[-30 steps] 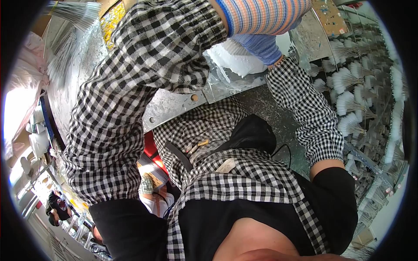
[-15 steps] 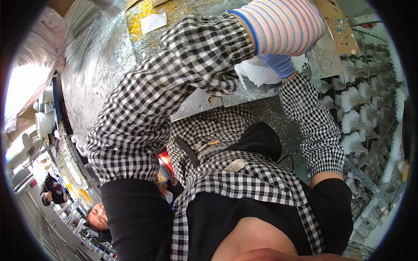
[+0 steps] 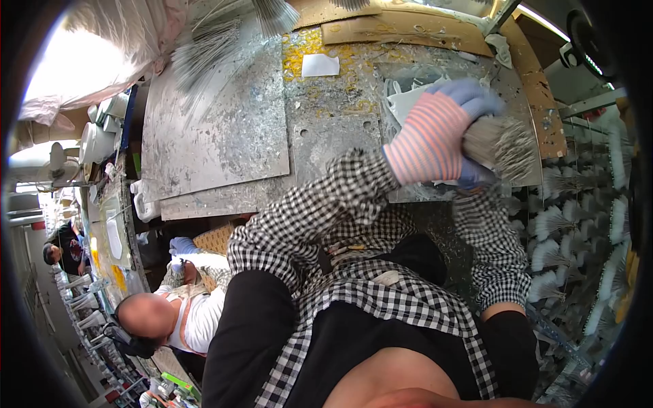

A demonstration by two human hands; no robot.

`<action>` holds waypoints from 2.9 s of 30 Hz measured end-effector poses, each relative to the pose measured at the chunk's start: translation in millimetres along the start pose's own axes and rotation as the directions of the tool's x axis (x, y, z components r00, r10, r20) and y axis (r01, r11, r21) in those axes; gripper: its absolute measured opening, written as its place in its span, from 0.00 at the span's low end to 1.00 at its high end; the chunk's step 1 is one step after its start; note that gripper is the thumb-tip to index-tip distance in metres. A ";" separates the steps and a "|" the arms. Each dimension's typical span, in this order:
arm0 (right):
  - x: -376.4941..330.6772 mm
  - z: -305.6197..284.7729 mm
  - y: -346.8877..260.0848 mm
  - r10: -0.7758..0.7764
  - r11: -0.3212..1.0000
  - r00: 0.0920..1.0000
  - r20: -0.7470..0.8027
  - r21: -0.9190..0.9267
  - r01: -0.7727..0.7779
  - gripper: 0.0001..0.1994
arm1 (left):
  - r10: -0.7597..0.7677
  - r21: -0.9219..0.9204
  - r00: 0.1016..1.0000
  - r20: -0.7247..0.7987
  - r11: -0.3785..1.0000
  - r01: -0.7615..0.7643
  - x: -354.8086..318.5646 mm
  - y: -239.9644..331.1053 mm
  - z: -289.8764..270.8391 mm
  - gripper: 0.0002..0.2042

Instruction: The worker is assembling and gluing brush bristles into a base in a manufacturing workshop.

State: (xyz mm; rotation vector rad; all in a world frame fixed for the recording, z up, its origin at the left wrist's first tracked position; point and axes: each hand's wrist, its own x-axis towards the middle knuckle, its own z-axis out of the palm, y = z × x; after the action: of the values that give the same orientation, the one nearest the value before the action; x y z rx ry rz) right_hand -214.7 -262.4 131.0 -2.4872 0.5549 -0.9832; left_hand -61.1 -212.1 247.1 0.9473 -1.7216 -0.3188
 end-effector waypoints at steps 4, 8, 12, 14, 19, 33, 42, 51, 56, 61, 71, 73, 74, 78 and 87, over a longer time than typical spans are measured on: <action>48.5 37.5 -52.7 0.082 0.983 0.995 0.055 0.160 -0.090 0.23 | 0.048 0.222 0.988 0.146 0.972 -0.080 -10.4 5.2 -28.6 0.22; 67.3 25.9 -25.2 0.155 0.931 0.980 0.127 0.312 -0.187 0.20 | -0.073 0.367 0.954 0.292 0.929 -0.041 -20.6 5.8 -81.1 0.16; 104.0 18.6 3.9 0.250 0.965 0.931 0.265 -0.151 -0.216 0.13 | -0.488 0.733 0.646 0.587 0.660 -0.167 -31.5 -4.2 -96.8 0.15; 132.5 37.5 24.5 0.274 0.944 0.917 0.289 -0.265 -0.199 0.12 | -0.734 0.787 0.290 0.614 0.542 -0.293 -56.9 -32.8 -94.7 0.16; 179.8 90.7 53.0 0.304 0.824 0.897 0.322 -0.562 -0.078 0.11 | -0.680 0.807 0.452 0.577 0.560 -0.187 -64.2 -37.8 -123.0 0.14; 190.9 38.6 -21.1 -0.046 0.970 0.994 0.095 -0.236 0.067 0.11 | -0.678 0.040 0.733 -0.043 0.732 0.680 -15.4 -3.7 -179.9 0.13; 160.0 -6.7 -113.8 0.026 0.976 0.993 0.118 0.210 -0.050 0.09 | -0.621 -0.102 0.776 -0.109 0.783 0.613 -24.1 -8.0 -173.9 0.08; 166.4 0.7 -113.8 -0.015 0.965 1.000 -0.023 0.260 0.020 0.10 | -0.627 -0.217 0.771 -0.108 0.772 0.597 -30.6 11.9 -177.2 0.06; 169.8 2.9 -116.0 -0.075 0.976 0.993 -0.095 0.196 0.093 0.08 | -0.470 -0.203 0.883 0.001 0.864 0.460 -32.3 7.1 -189.7 0.06; 160.1 -4.3 -130.3 0.014 0.969 0.999 0.029 0.245 -0.020 0.08 | -0.603 -0.164 0.789 -0.118 0.795 0.584 -31.7 15.7 -174.5 0.08; 164.5 -18.6 -151.1 -0.110 0.457 0.898 0.426 0.824 -0.335 0.17 | -0.674 -0.289 0.737 -0.051 0.716 0.635 -31.7 -4.0 -178.8 0.09; 162.8 -21.5 -148.5 -0.015 0.463 0.887 0.461 0.790 -0.402 0.17 | -0.649 -0.332 0.760 -0.032 0.725 0.604 -35.2 0.7 -177.8 0.11; 163.7 -22.8 -146.5 0.072 0.453 0.865 0.497 0.756 -0.472 0.17 | -0.629 -0.372 0.777 -0.022 0.726 0.578 -36.8 4.6 -178.7 0.13; 172.7 -19.5 -134.3 0.084 0.444 0.986 0.142 0.881 -0.165 0.25 | -0.634 -0.317 0.768 0.092 0.712 0.626 -44.9 16.5 -179.8 0.17; 218.9 -20.0 -104.1 0.038 0.951 0.915 0.401 0.267 -0.156 0.35 | -0.399 0.816 0.888 0.228 0.575 0.049 -42.1 -2.9 -140.6 0.04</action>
State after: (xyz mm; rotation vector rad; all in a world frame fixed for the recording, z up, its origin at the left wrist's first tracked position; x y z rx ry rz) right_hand -59.7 -288.6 316.5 -2.2722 0.3672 -0.4643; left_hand 70.0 -149.7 268.8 1.8945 -2.1554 0.1606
